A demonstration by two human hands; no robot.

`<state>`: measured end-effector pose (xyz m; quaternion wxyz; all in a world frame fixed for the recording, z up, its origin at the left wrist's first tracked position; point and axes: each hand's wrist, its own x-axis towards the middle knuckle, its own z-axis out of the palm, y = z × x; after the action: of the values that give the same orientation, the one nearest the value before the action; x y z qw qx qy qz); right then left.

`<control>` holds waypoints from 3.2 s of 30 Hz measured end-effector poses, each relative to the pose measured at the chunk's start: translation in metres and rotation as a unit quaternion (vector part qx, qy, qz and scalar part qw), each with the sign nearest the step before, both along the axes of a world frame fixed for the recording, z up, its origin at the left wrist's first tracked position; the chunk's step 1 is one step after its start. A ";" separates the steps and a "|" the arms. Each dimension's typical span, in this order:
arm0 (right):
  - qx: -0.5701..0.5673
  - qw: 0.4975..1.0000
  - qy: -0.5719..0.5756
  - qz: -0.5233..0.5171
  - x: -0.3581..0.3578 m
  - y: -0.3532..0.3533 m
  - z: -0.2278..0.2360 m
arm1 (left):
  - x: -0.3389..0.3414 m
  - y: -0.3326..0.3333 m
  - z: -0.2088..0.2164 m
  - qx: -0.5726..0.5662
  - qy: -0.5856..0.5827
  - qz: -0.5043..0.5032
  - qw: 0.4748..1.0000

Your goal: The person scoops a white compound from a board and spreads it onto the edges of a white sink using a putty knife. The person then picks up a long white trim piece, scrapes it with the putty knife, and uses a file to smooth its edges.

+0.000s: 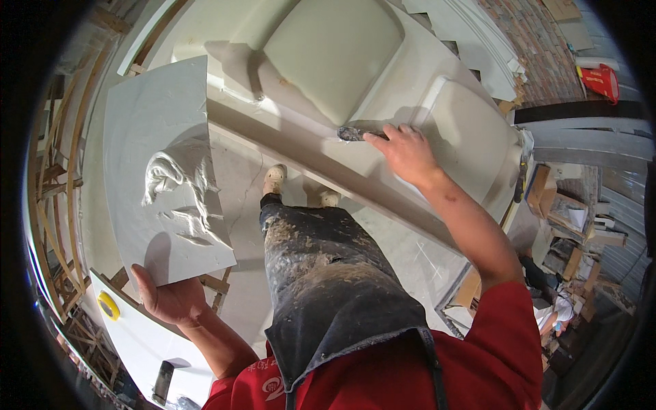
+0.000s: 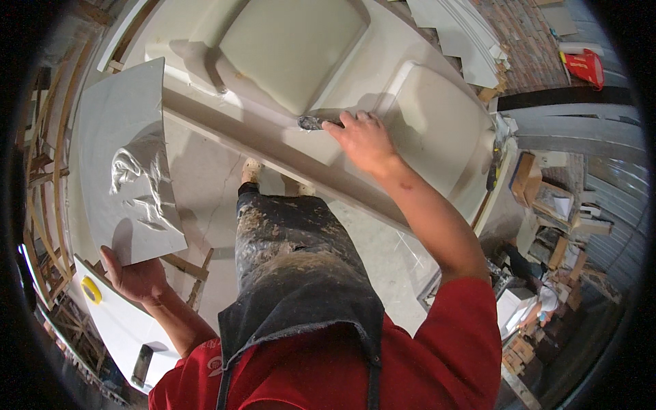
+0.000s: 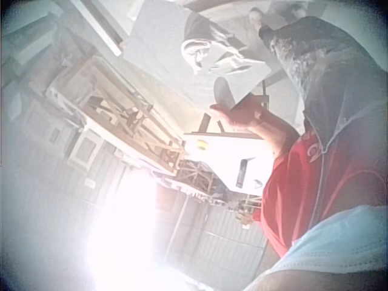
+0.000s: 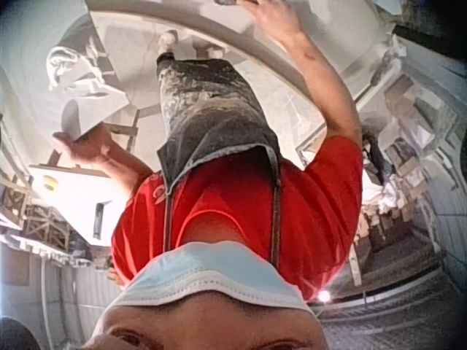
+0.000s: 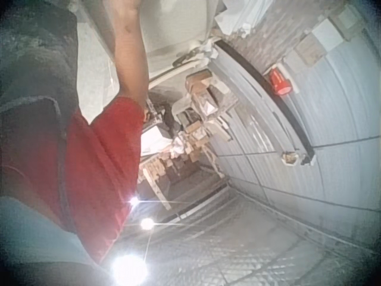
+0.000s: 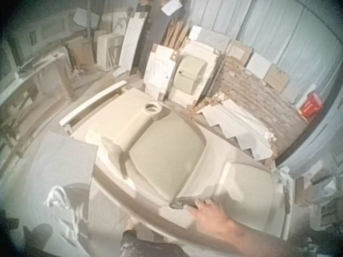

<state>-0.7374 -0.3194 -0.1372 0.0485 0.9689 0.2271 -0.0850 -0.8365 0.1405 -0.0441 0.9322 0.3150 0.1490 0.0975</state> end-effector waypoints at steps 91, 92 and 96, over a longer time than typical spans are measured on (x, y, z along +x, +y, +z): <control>0.655 0.449 -0.115 -0.596 -0.138 0.092 0.140 | 0.300 -0.201 0.046 0.178 -0.038 -0.574 0.798; 0.625 0.545 -0.112 -0.547 -0.136 0.087 0.156 | 0.297 -0.205 0.050 0.159 -0.017 -0.575 0.803; 0.497 0.737 -0.130 -0.439 -0.113 0.073 0.211 | 0.296 -0.206 0.049 0.097 -0.030 -0.624 0.775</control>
<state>-0.8508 -0.2464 0.0737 -0.4532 0.8492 -0.2224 0.1550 -0.5409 -0.0659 0.0048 0.7573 0.4241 -0.1184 -0.4823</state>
